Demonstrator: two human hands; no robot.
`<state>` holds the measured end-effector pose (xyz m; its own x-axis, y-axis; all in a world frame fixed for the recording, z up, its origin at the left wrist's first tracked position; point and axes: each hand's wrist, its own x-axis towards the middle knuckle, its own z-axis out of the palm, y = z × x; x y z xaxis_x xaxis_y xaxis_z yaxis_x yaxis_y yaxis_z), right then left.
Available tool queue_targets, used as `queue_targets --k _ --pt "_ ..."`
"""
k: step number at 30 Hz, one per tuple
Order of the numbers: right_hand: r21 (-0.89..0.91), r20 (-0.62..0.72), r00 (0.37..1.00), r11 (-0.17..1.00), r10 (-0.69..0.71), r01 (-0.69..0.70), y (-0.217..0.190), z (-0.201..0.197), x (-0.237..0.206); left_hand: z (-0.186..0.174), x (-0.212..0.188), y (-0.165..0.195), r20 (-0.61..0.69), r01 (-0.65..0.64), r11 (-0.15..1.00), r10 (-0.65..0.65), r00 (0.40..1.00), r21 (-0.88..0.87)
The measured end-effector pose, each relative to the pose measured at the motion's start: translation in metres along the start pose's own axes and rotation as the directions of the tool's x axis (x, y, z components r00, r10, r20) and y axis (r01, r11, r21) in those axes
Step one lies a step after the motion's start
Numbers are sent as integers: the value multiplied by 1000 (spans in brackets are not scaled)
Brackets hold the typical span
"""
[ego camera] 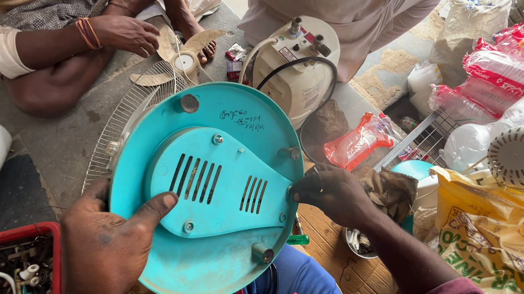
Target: The person repairs a disassembled table fan by connecting internal wires and reattaching the rear motor cover. They use a screwdriver to secure the cover and manipulate the wiring with their hands.
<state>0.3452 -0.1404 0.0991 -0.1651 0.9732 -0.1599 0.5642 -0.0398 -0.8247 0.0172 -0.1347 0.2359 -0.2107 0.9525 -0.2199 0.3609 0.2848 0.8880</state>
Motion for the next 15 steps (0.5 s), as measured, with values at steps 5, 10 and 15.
queue_targets --k 5,10,15 --pt "74 -75 994 995 79 -74 -1 3 5 -3 0 -6 35 -118 993 118 992 -18" --pt "-123 -327 933 986 -150 116 -13 19 -5 6 1 -1 6 -110 994 110 994 -11" --pt "-293 -416 814 907 -406 303 -11 29 -6 6 4 4 -88 -235 968 243 966 91"
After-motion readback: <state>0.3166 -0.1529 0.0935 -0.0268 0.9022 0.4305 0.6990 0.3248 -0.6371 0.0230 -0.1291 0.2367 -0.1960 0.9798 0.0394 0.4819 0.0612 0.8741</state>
